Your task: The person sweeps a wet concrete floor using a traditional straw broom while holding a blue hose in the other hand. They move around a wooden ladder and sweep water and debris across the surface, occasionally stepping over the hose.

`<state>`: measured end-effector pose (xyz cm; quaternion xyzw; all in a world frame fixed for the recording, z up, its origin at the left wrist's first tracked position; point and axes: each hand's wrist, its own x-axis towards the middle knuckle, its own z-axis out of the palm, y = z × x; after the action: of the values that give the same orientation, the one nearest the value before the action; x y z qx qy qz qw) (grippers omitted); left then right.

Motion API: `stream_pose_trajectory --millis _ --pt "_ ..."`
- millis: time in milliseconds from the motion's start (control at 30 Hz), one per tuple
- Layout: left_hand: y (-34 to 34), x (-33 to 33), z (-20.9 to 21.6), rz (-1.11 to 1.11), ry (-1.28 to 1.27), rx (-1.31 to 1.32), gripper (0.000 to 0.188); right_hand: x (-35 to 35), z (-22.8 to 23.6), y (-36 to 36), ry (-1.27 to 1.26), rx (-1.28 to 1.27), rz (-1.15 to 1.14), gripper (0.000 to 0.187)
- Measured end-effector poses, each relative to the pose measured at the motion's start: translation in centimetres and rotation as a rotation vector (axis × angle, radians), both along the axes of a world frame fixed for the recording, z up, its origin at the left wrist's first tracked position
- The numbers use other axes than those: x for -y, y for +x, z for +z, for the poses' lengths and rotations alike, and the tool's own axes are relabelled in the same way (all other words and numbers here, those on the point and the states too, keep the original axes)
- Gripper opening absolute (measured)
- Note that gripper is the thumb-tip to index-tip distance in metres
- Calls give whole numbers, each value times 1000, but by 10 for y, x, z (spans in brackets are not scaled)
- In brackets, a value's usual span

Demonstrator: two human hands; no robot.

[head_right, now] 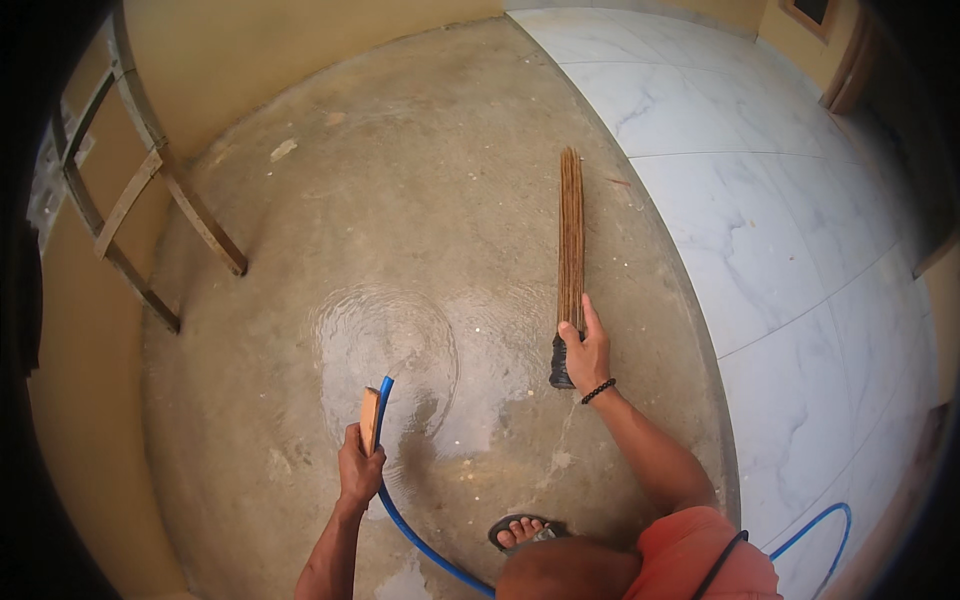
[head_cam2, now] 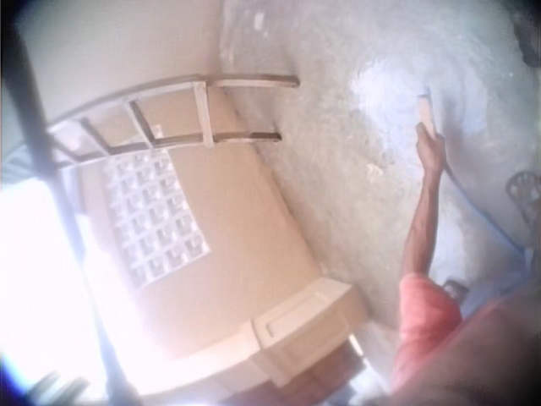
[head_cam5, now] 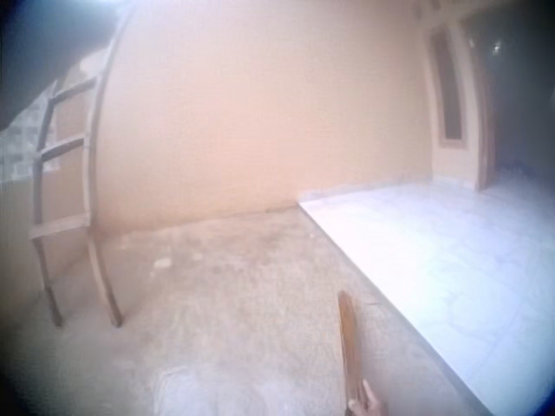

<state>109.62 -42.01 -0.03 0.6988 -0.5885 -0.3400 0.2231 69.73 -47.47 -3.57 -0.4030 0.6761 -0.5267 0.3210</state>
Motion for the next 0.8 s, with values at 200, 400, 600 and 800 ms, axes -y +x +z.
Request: stream_pose_trajectory --millis 200,400,600,800 --pt "-10 6 -4 -12 57 -54 33 16 -31 5 160 -23 -246 70" --pt "-21 20 -1 -98 125 -9 34 113 -27 36 36 43 100 72" --pt "-19 37 -1 -17 95 -50 35 104 -11 19 -45 -143 22 71" --pt "-24 71 18 19 161 -92 38 167 -38 16 239 -230 -179 68"
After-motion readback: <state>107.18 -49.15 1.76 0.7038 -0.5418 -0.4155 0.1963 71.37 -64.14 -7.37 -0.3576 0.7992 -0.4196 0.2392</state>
